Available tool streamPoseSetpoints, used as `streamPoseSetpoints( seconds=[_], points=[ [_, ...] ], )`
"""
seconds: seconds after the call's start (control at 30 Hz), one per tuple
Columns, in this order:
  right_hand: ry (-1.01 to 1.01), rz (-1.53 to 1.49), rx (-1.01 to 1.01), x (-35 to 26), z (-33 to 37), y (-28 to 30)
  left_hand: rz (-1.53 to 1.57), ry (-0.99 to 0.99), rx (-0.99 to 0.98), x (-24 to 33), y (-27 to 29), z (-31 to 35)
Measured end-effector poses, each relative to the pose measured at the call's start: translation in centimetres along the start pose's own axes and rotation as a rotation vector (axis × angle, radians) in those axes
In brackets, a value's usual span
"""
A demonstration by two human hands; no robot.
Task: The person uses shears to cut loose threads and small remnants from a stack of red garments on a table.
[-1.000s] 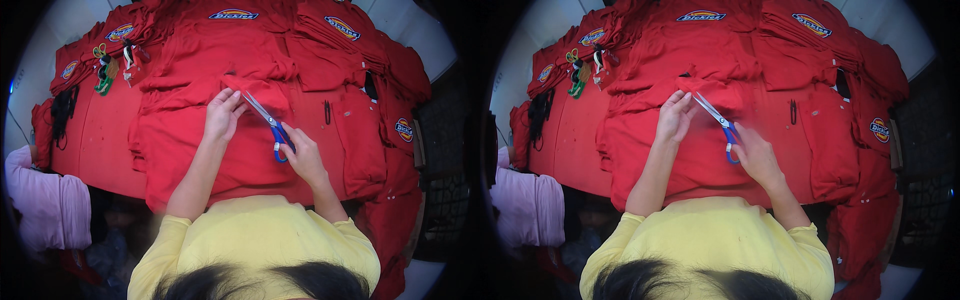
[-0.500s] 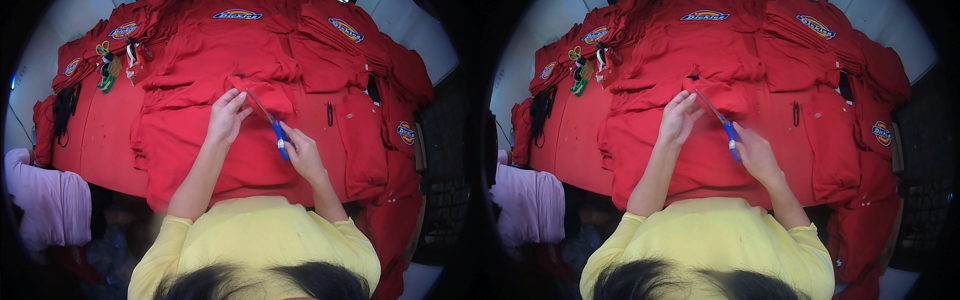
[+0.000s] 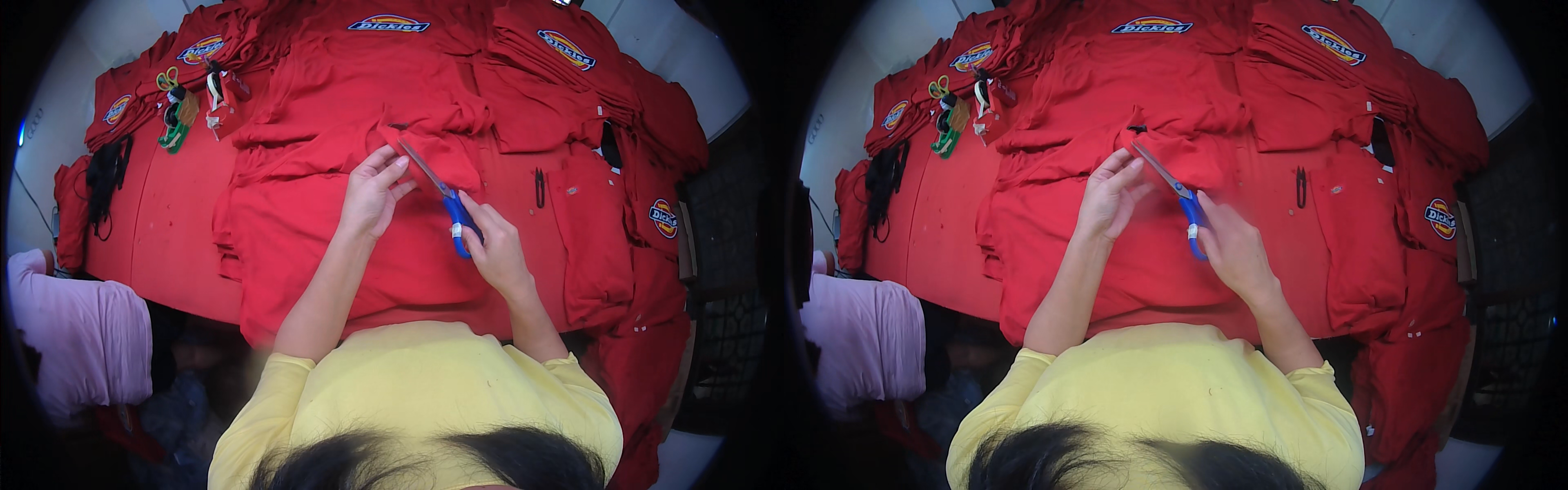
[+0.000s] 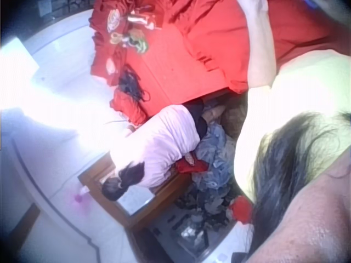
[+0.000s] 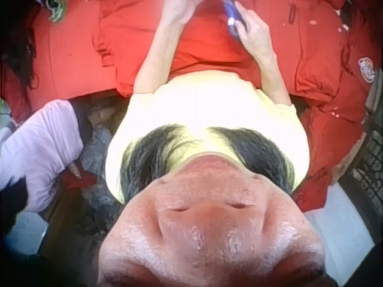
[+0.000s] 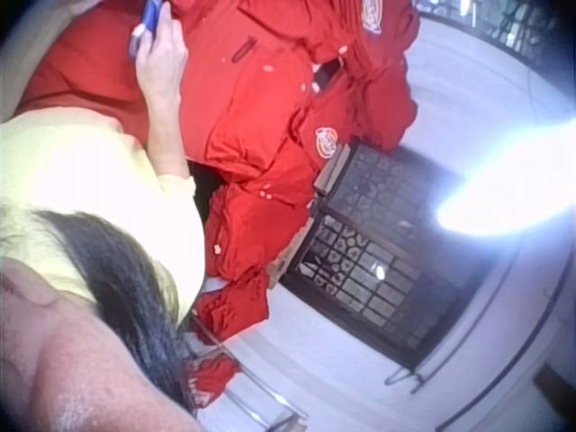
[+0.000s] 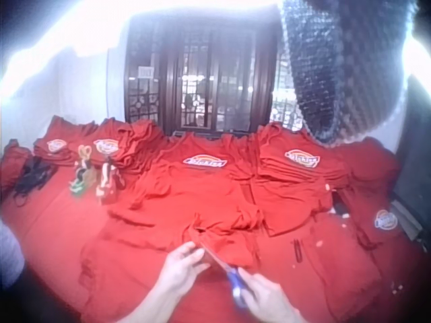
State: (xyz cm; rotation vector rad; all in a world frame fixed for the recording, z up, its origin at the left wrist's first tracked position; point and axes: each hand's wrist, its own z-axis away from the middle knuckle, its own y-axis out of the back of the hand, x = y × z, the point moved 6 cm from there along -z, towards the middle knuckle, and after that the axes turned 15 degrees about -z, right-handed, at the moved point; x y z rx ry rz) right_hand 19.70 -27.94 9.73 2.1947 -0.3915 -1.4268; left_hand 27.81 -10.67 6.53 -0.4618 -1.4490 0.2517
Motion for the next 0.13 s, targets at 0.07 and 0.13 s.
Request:
streamPoseSetpoints(
  seconds=[0.07, 0.13],
  points=[
    [-0.092, -0.037, -0.026, 0.8, -0.1, -0.1, -0.011, 0.006, -0.006, 0.0, -0.1, 0.0],
    [-0.498, -0.639, -0.067, 2.8, 0.4, -0.9, -0.018, 0.015, -0.028, -0.2, 0.0, 0.0]
  ],
)
